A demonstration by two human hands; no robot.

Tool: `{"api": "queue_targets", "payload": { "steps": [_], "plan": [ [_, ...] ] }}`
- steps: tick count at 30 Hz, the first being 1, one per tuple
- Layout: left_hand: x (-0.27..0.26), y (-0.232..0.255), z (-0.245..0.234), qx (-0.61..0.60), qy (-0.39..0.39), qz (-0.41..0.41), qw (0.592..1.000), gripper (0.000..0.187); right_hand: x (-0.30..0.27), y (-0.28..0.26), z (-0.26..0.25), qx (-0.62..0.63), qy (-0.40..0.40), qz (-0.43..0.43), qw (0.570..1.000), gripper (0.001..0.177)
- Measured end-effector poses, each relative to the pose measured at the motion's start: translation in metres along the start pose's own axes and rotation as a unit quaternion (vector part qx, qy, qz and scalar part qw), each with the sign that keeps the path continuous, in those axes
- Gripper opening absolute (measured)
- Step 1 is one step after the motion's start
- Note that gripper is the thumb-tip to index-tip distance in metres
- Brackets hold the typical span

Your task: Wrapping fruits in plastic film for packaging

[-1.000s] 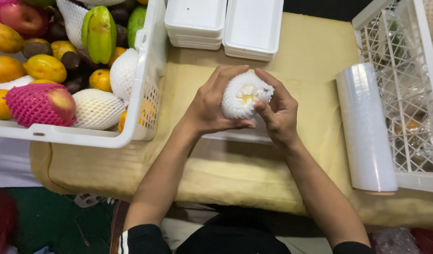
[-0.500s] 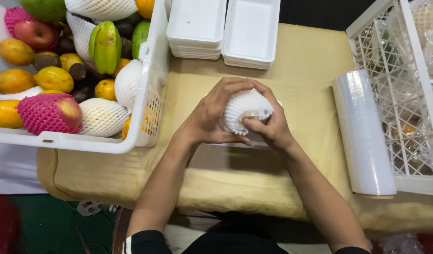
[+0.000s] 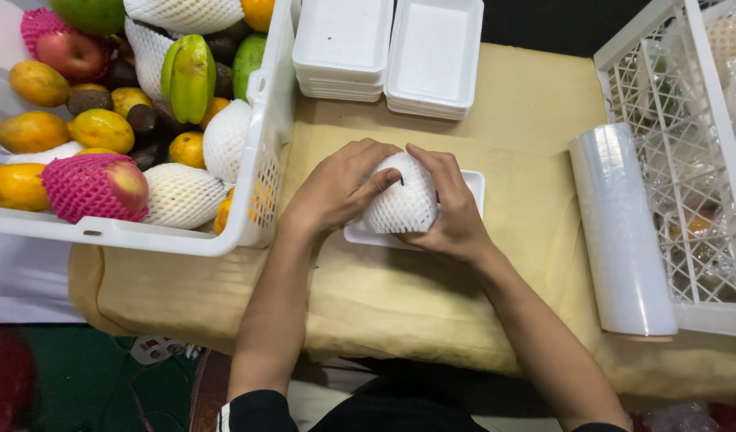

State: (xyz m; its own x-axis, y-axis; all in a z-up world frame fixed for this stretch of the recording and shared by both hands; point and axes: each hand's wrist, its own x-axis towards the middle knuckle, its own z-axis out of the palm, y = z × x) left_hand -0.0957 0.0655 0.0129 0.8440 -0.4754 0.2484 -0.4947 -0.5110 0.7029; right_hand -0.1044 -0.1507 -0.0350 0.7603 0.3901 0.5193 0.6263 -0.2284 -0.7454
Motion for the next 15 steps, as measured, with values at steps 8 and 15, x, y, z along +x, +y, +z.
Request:
{"api": "queue_targets", "payload": {
  "steps": [8,15],
  "plan": [
    [-0.003,-0.001,-0.006,0.004,-0.017,-0.004,1.000,0.052,-0.003,0.002,0.005,-0.058,-0.022,0.000,0.998,0.113],
    [-0.003,-0.002,-0.008,-0.023,-0.034,-0.033,0.999,0.067,-0.001,-0.003,0.002,-0.051,-0.018,0.021,0.998,0.106]
  ]
}}
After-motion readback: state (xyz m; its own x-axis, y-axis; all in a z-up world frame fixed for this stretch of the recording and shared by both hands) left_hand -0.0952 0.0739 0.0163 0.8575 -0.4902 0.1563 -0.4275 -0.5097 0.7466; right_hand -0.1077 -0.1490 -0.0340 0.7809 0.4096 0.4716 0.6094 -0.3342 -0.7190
